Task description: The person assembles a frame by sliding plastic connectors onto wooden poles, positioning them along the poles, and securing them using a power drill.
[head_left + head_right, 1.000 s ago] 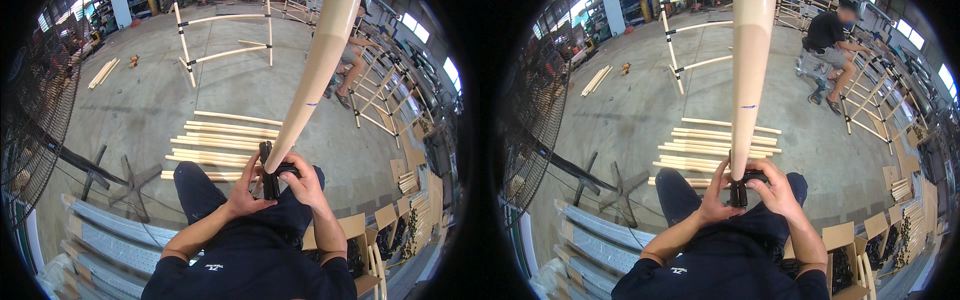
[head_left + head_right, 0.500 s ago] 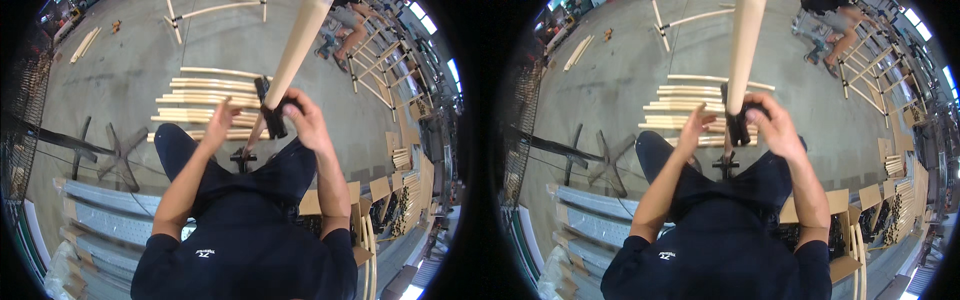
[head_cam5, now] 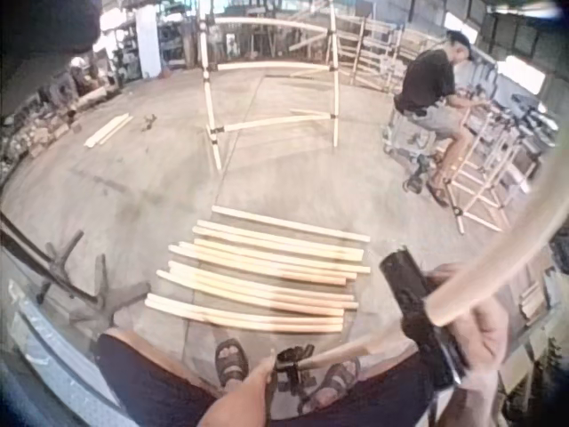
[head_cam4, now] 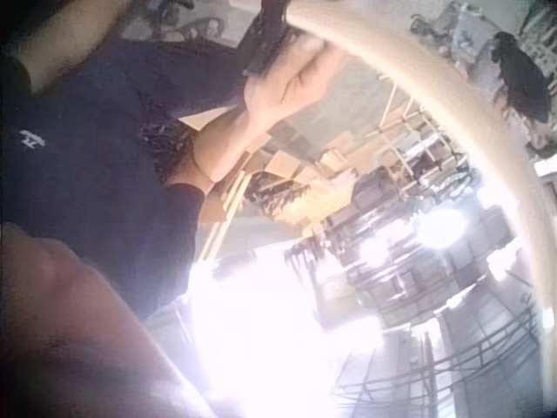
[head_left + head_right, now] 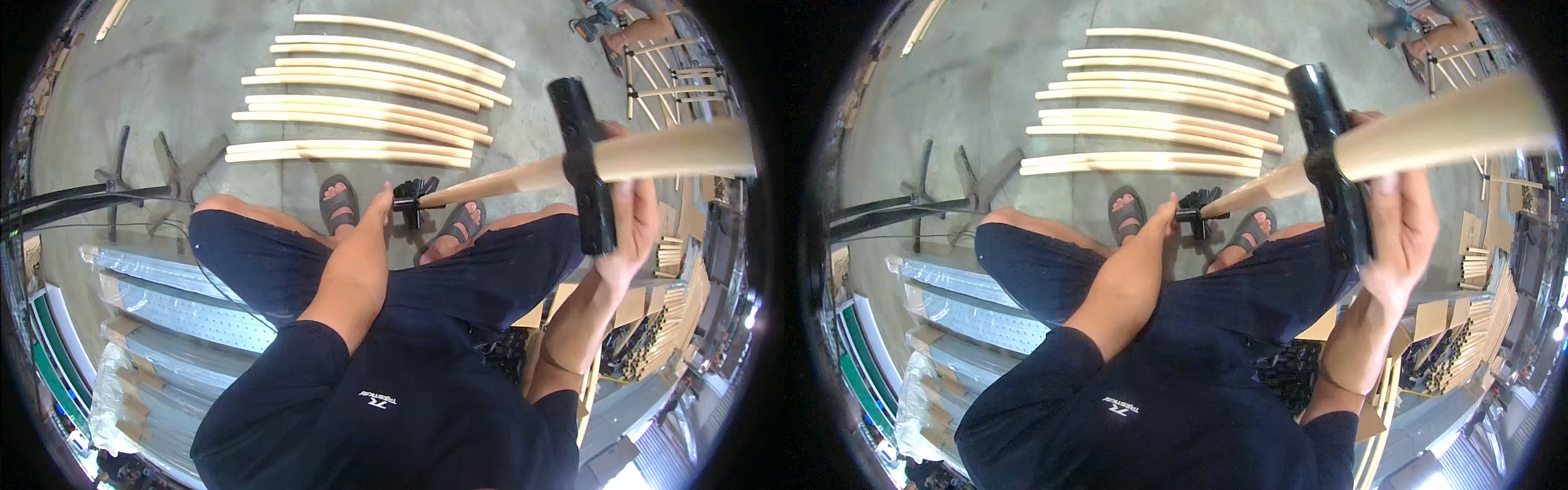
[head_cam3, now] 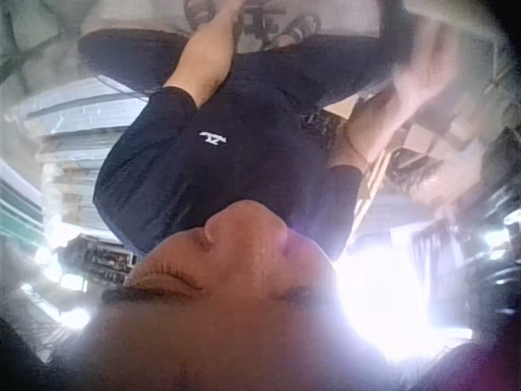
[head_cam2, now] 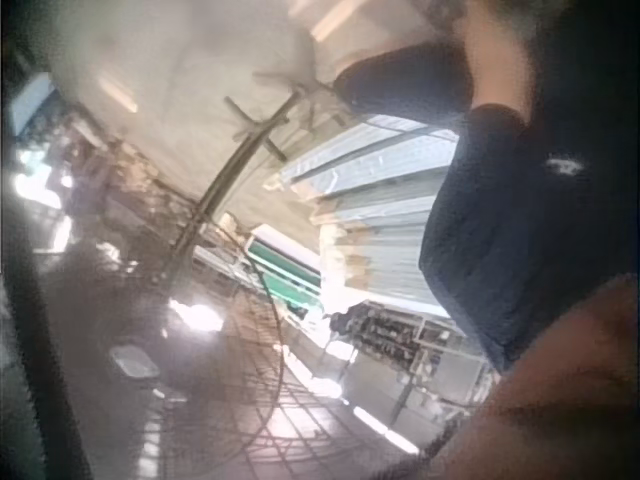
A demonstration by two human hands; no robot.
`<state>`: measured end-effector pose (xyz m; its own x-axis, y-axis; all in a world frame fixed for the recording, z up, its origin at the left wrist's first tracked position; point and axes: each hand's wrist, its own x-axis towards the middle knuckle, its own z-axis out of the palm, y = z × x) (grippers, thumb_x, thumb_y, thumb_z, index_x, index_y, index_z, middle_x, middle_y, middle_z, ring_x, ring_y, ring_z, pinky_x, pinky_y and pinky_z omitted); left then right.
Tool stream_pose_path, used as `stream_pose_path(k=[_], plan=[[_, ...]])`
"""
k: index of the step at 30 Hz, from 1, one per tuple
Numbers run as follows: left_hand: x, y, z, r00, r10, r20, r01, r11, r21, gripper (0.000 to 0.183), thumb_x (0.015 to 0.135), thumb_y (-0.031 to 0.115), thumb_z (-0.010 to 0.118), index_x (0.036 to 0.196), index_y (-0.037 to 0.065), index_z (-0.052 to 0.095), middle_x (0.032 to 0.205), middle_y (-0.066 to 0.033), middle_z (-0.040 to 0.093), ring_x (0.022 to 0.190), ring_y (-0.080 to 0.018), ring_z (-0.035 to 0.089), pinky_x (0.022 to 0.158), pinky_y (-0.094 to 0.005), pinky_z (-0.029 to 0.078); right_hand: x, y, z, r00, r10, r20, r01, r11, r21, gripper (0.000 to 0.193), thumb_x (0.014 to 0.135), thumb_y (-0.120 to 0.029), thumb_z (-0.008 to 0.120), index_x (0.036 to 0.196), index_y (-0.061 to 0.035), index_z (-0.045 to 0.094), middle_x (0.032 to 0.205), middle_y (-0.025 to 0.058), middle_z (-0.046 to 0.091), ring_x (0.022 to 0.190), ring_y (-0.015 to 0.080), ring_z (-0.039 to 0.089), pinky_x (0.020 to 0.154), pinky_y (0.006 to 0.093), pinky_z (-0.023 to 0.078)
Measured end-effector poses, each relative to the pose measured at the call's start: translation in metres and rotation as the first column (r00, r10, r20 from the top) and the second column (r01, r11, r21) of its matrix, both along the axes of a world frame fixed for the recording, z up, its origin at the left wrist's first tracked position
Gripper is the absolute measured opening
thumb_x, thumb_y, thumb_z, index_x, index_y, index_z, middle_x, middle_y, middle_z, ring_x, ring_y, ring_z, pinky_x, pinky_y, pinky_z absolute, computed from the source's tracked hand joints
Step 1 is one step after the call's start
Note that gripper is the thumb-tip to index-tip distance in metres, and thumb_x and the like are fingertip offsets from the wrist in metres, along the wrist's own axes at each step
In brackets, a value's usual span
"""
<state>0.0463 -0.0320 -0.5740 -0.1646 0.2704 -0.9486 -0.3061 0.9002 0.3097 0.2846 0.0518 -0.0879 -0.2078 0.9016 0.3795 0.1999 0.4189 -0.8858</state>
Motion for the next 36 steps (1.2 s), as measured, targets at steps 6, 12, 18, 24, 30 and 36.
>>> stream_pose_path(k=[6, 12, 18, 24, 30, 36], plan=[[0.041, -0.003, 0.001, 0.93, 0.288, 0.228, -0.256, 0.953, -0.163, 0.058, 0.098, 0.071, 0.043, 0.122, 0.02, 0.059, 0.092, -0.006, 0.064, 0.071, -0.0257, 0.058, 0.063, -0.0436, 0.044, 0.011, 0.008, 0.01, 0.985, -0.116, 0.124, 0.103, 0.989, 0.104, 0.098, 0.097, -0.076, 0.029, 0.135, 0.0101, 0.054, 0.135, 0.0338, 0.056, 0.126, 0.0422, 0.058, 0.114, 0.0499, 0.038], [0.064, -0.003, 0.009, 0.915, 0.365, 0.173, -0.37, 0.929, -0.003, 0.049, 0.096, 0.048, 0.066, 0.123, 0.009, 0.055, 0.112, -0.0104, 0.063, 0.091, -0.0234, 0.057, 0.079, -0.0405, 0.048, 0.059, 0.062, 0.028, 0.932, -0.148, 0.33, 0.211, 0.964, -0.164, 0.043, 0.105, -0.022, 0.056, 0.134, 0.0095, 0.054, 0.121, 0.0197, 0.065, 0.112, 0.0216, 0.063, 0.1, 0.0344, 0.047], [0.079, 0.003, -0.027, 0.897, 0.424, -0.127, -0.407, 0.903, 0.14, 0.064, 0.093, 0.034, 0.073, 0.133, -0.008, 0.047, 0.126, -0.0226, 0.061, 0.118, -0.0322, 0.057, 0.102, -0.0427, 0.046, 0.142, 0.153, -0.01, 0.952, -0.135, 0.273, 0.223, 0.921, -0.321, 0.042, 0.103, -0.028, 0.061, 0.132, 0.0028, 0.058, 0.11, 0.0089, 0.066, 0.097, 0.0142, 0.063, 0.088, 0.0282, 0.048], [0.078, 0.004, 0.019, 0.918, 0.373, -0.133, -0.364, 0.927, 0.084, 0.063, 0.097, 0.043, 0.068, 0.137, -0.002, 0.05, 0.128, -0.0219, 0.062, 0.117, -0.0318, 0.06, 0.098, -0.0429, 0.049, 0.213, 0.185, -0.062, 0.908, -0.302, 0.291, 0.416, 0.739, -0.53, 0.032, 0.103, -0.031, 0.064, 0.118, -0.0031, 0.063, 0.104, 0.0016, 0.06, 0.088, 0.0085, 0.055, 0.078, 0.0244, 0.045], [0.078, 0.016, 0.059, 0.919, 0.334, -0.209, -0.318, 0.942, 0.109, 0.065, 0.094, 0.05, 0.069, 0.134, 0.0, 0.056, 0.126, -0.02, 0.066, 0.118, -0.0309, 0.06, 0.1, -0.0393, 0.047, 0.187, 0.172, -0.008, 0.882, -0.398, 0.252, 0.471, 0.77, -0.432, 0.026, 0.105, -0.026, 0.06, 0.117, -0.0028, 0.062, 0.098, 0.0005, 0.057, 0.083, 0.0068, 0.053, 0.073, 0.0232, 0.044], [0.029, 0.054, 0.16, 0.976, 0.083, -0.201, -0.08, 0.996, 0.025, 0.071, 0.093, 0.053, 0.069, 0.137, -0.001, 0.056, 0.126, -0.0196, 0.067, 0.114, -0.0286, 0.063, 0.099, -0.0383, 0.048, 0.146, 0.18, 0.096, 0.818, -0.54, 0.198, 0.559, 0.663, -0.499, 0.022, 0.103, -0.026, 0.061, 0.109, -0.0047, 0.058, 0.093, 0.0007, 0.054, 0.082, 0.0086, 0.052, 0.071, 0.0241, 0.044]])
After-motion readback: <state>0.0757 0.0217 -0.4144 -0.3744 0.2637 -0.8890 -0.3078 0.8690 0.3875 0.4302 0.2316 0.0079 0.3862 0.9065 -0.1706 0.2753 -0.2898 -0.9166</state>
